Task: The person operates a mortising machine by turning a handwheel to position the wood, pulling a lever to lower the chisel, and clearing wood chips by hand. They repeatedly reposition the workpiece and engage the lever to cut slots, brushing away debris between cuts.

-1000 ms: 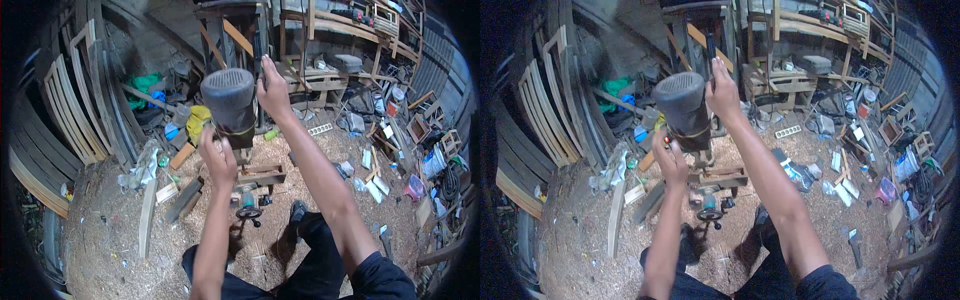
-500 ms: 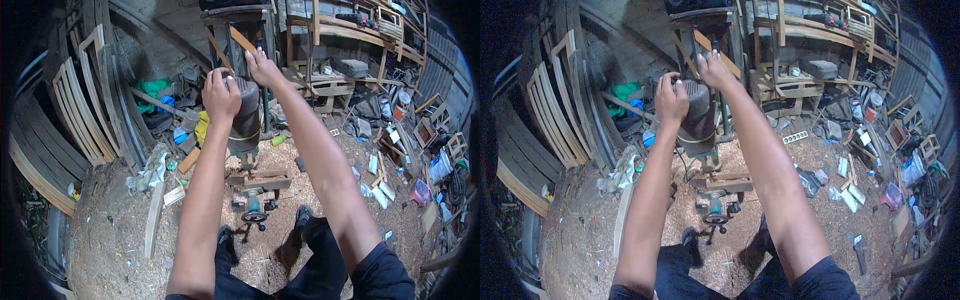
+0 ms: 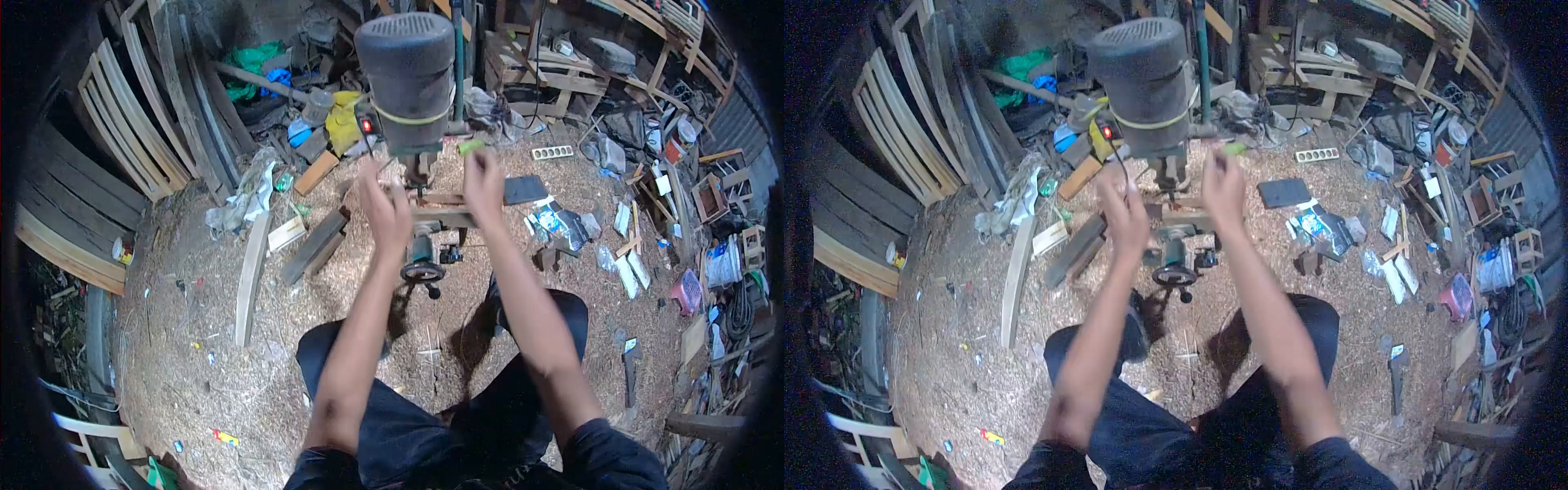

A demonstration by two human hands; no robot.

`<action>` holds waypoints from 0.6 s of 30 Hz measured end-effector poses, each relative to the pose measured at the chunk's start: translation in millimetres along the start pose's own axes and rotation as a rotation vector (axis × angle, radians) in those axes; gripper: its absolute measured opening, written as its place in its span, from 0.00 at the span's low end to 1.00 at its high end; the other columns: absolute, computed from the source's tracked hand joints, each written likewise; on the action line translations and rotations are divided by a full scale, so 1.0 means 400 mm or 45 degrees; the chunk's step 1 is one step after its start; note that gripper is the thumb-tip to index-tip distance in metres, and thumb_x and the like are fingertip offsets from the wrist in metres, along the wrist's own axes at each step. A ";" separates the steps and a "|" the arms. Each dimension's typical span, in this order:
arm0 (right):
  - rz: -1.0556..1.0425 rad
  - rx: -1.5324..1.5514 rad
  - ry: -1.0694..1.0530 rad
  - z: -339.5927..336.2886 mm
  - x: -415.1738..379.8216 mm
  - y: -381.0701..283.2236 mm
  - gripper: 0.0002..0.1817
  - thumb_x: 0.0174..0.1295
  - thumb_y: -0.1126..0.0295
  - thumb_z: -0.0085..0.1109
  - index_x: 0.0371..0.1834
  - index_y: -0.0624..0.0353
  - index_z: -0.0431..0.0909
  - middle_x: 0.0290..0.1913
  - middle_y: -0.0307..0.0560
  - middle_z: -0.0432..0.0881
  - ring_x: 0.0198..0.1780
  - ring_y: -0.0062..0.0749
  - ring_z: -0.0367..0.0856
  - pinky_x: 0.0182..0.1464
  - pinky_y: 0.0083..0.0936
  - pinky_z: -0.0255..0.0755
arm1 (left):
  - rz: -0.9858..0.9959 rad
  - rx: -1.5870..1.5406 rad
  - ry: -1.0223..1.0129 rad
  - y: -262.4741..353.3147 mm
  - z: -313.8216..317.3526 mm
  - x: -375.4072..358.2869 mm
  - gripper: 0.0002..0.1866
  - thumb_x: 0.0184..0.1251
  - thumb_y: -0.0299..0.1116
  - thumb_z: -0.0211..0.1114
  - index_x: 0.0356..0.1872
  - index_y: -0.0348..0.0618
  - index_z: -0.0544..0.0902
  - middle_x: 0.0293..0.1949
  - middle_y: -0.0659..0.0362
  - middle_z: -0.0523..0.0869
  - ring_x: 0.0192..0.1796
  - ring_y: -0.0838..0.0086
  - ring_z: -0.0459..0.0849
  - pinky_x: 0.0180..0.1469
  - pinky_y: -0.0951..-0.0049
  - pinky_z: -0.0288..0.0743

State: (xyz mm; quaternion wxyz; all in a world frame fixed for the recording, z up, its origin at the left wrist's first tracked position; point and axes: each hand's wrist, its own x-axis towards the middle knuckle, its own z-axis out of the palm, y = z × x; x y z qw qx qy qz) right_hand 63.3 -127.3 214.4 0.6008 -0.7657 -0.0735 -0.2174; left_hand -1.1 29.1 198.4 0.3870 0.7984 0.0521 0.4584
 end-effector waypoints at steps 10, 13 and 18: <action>0.237 -0.191 -0.754 -0.015 -0.550 0.403 0.37 0.63 0.67 0.61 0.70 0.72 0.55 0.57 0.67 0.74 0.57 0.54 0.77 0.61 0.41 0.70 | -0.436 0.088 -0.821 -0.271 0.061 -0.472 0.19 0.75 0.38 0.50 0.61 0.40 0.75 0.67 0.47 0.68 0.70 0.52 0.64 0.73 0.57 0.55; 0.418 -0.031 -0.849 0.015 -0.571 0.411 0.44 0.58 0.69 0.64 0.73 0.67 0.48 0.62 0.63 0.72 0.58 0.51 0.77 0.62 0.39 0.71 | -0.424 0.067 -0.867 -0.279 0.055 -0.471 0.20 0.76 0.39 0.47 0.61 0.41 0.74 0.67 0.47 0.68 0.71 0.52 0.64 0.73 0.56 0.54; 0.367 -0.251 -0.872 0.027 -0.583 0.469 0.47 0.52 0.74 0.67 0.72 0.64 0.47 0.58 0.68 0.74 0.56 0.59 0.79 0.56 0.43 0.76 | -0.369 0.056 -0.862 -0.276 0.048 -0.469 0.21 0.77 0.41 0.45 0.62 0.43 0.74 0.67 0.47 0.68 0.72 0.52 0.62 0.75 0.56 0.51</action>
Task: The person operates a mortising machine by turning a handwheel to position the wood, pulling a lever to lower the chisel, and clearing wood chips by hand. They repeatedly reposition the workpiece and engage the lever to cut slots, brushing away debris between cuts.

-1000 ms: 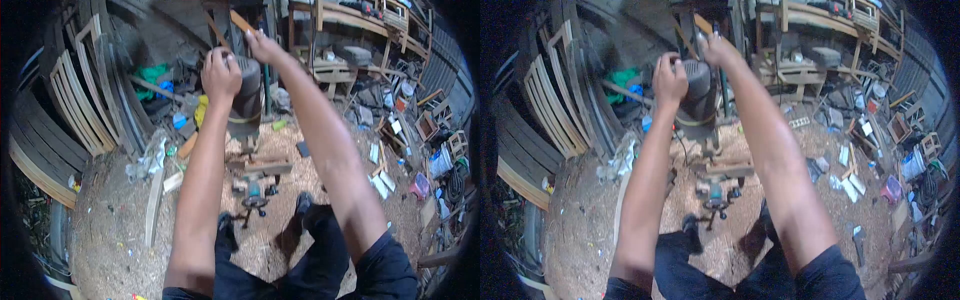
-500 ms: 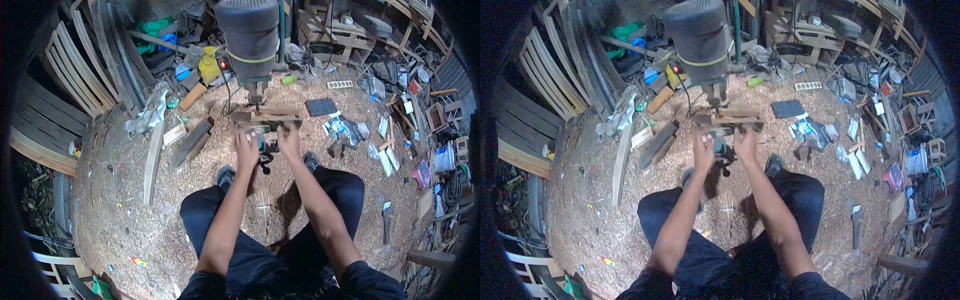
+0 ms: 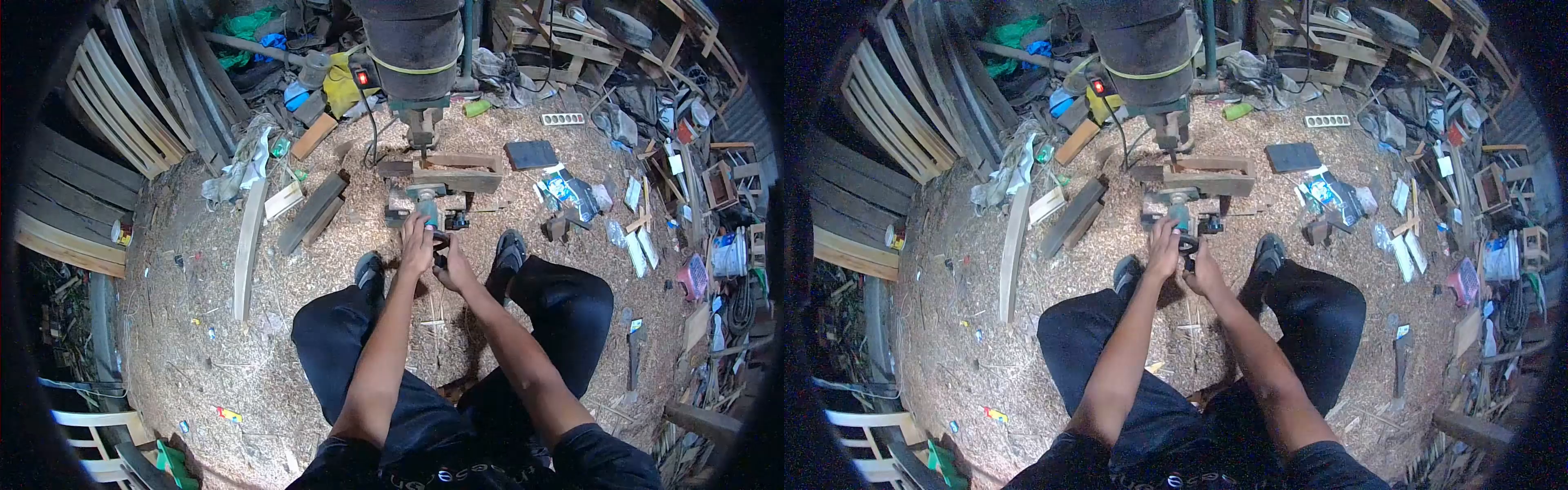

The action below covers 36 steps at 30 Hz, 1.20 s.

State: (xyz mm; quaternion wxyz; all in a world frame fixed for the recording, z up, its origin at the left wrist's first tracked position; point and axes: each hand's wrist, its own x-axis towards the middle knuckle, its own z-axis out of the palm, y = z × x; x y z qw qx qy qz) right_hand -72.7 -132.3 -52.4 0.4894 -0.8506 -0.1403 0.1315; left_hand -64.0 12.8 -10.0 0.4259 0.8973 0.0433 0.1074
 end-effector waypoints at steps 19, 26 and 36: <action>0.124 -0.043 0.220 0.006 0.025 -0.006 0.32 0.55 0.79 0.59 0.65 0.57 0.59 0.49 0.65 0.82 0.51 0.61 0.83 0.55 0.45 0.76 | 0.012 -0.049 -0.012 0.009 0.000 -0.007 0.19 0.74 0.38 0.49 0.59 0.42 0.76 0.68 0.47 0.68 0.73 0.52 0.61 0.75 0.56 0.51; 0.168 0.132 0.208 0.003 0.027 0.030 0.28 0.59 0.73 0.61 0.63 0.56 0.64 0.46 0.62 0.84 0.49 0.57 0.84 0.52 0.42 0.76 | 0.010 -0.082 -0.038 0.000 -0.004 -0.014 0.18 0.75 0.38 0.49 0.59 0.42 0.76 0.67 0.47 0.69 0.73 0.51 0.61 0.75 0.56 0.51; 0.082 0.294 0.113 -0.002 0.013 0.086 0.31 0.56 0.82 0.55 0.66 0.61 0.63 0.38 0.50 0.83 0.43 0.37 0.85 0.50 0.34 0.77 | -0.004 -0.188 -0.055 -0.005 -0.003 -0.019 0.18 0.75 0.37 0.51 0.60 0.43 0.75 0.67 0.47 0.69 0.73 0.51 0.62 0.75 0.57 0.53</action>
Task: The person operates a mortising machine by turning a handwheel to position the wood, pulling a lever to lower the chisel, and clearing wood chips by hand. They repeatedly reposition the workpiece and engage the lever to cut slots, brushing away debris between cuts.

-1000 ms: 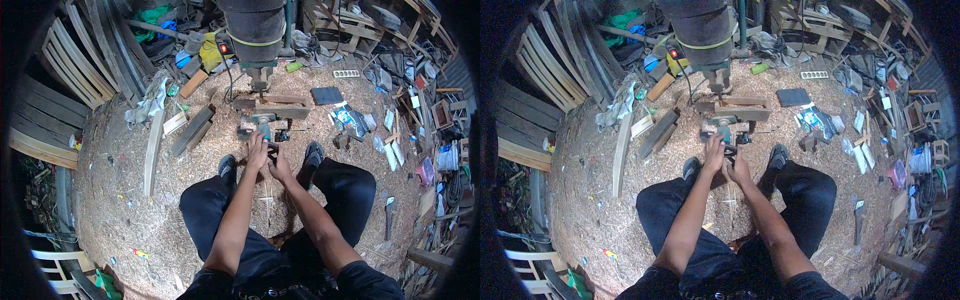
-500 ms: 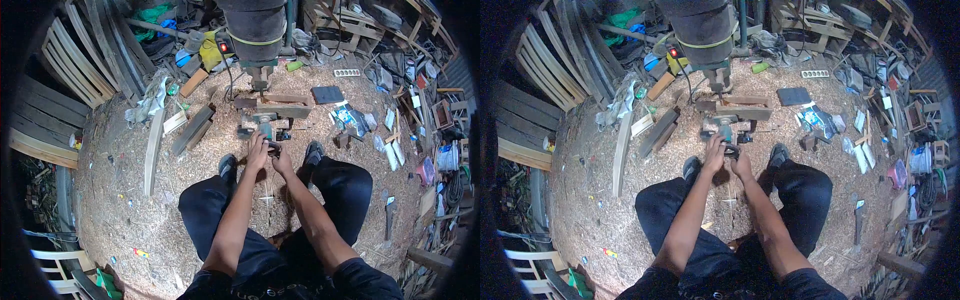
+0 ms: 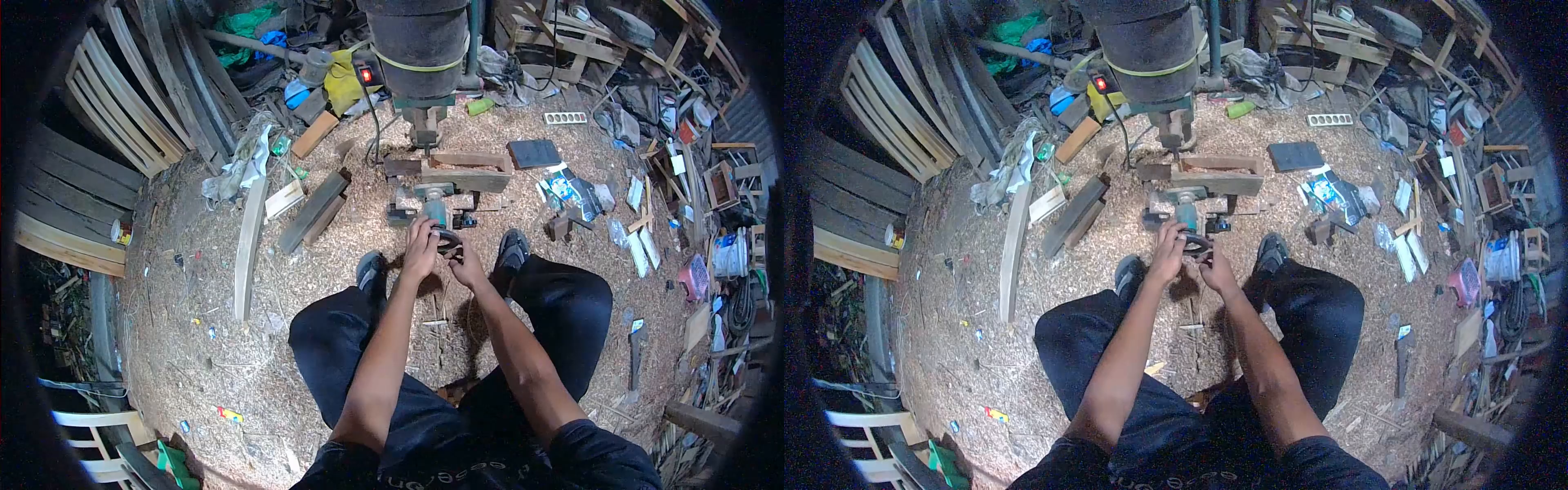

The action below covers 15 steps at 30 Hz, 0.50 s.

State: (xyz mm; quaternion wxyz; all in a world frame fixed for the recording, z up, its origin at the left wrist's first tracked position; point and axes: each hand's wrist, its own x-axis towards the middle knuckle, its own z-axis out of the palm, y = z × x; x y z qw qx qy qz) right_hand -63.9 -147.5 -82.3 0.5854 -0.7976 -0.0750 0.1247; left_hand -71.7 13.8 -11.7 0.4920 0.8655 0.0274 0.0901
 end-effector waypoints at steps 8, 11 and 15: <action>0.035 -0.327 0.131 0.056 0.011 -0.036 0.37 0.56 0.78 0.58 0.71 0.60 0.56 0.40 0.57 0.84 0.43 0.53 0.85 0.47 0.43 0.77 | -0.001 -0.011 -0.001 -0.009 0.006 0.004 0.17 0.75 0.37 0.51 0.59 0.43 0.76 0.66 0.47 0.69 0.71 0.51 0.64 0.74 0.58 0.55; 0.092 -0.315 0.143 0.059 0.001 -0.050 0.40 0.57 0.77 0.58 0.73 0.60 0.50 0.41 0.59 0.84 0.44 0.57 0.85 0.47 0.44 0.77 | 0.002 -0.001 0.000 -0.008 0.005 0.002 0.17 0.75 0.38 0.51 0.58 0.43 0.77 0.66 0.47 0.69 0.71 0.51 0.64 0.74 0.57 0.55; 0.057 -0.253 0.216 0.061 -0.008 -0.058 0.45 0.58 0.77 0.57 0.77 0.60 0.43 0.44 0.62 0.85 0.45 0.60 0.85 0.49 0.45 0.78 | 0.026 -0.006 0.026 -0.008 0.006 0.001 0.16 0.76 0.38 0.51 0.58 0.44 0.77 0.66 0.47 0.70 0.71 0.51 0.64 0.74 0.57 0.55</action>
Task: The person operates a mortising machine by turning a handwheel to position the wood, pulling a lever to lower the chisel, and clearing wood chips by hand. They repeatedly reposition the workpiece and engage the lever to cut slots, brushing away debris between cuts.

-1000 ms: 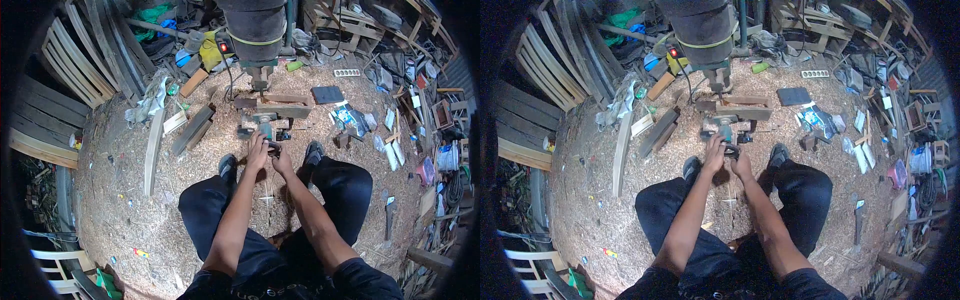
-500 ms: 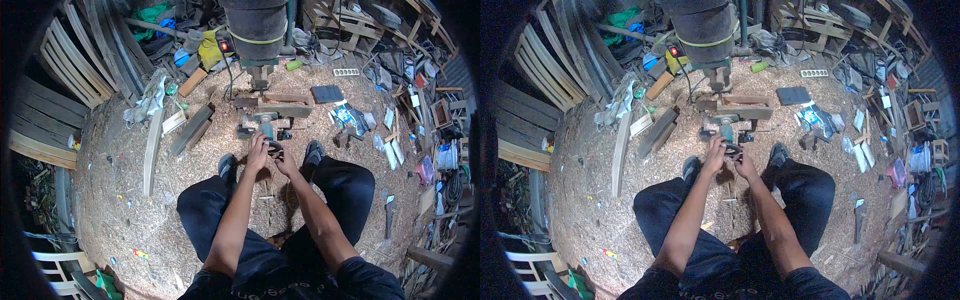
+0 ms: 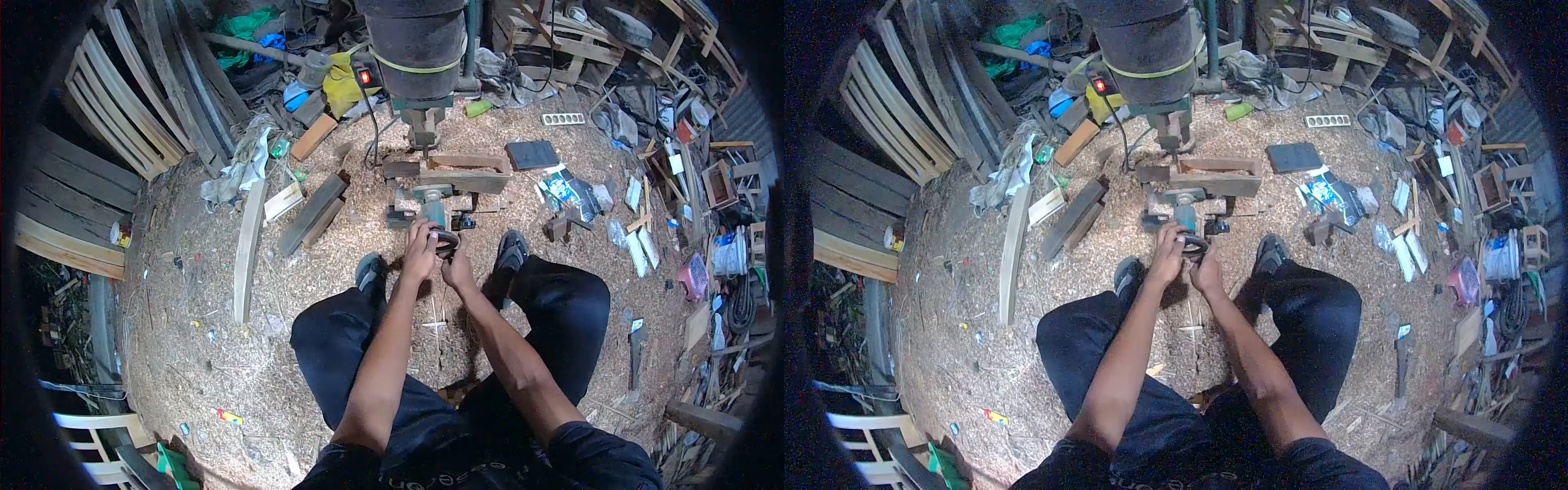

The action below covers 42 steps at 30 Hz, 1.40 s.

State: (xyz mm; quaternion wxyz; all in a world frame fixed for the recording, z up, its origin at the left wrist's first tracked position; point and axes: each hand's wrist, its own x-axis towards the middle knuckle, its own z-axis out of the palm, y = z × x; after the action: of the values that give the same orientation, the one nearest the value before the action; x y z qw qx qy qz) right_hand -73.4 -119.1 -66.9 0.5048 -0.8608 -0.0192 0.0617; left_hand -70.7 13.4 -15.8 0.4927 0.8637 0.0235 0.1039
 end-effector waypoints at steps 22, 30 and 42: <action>0.290 -0.506 -0.338 0.012 0.032 -0.071 0.27 0.53 0.54 0.65 0.40 0.74 0.82 0.42 0.75 0.83 0.48 0.64 0.84 0.53 0.49 0.78 | 0.012 0.021 0.031 0.007 -0.017 -0.006 0.13 0.75 0.35 0.55 0.53 0.43 0.79 0.60 0.47 0.74 0.67 0.52 0.70 0.71 0.59 0.60; 0.224 -0.461 -0.275 0.012 0.043 -0.028 0.25 0.57 0.57 0.63 0.42 0.74 0.82 0.42 0.74 0.83 0.49 0.62 0.84 0.54 0.47 0.77 | 0.004 -0.012 0.007 0.005 -0.019 -0.001 0.13 0.77 0.37 0.51 0.53 0.44 0.79 0.59 0.48 0.74 0.67 0.52 0.70 0.71 0.59 0.60; 0.172 -0.427 -0.331 -0.067 0.040 -0.035 0.23 0.57 0.55 0.64 0.35 0.72 0.83 0.38 0.74 0.83 0.46 0.62 0.84 0.52 0.47 0.77 | 0.048 -0.049 0.064 -0.008 -0.013 -0.004 0.16 0.77 0.38 0.50 0.55 0.40 0.78 0.60 0.45 0.74 0.66 0.50 0.70 0.71 0.58 0.60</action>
State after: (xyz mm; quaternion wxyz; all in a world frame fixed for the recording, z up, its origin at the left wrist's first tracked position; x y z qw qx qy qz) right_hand -54.0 -133.8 -43.1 0.3424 -0.9169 -0.0364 0.2018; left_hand -73.2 19.1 -16.2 0.5065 0.8514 0.0175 0.1352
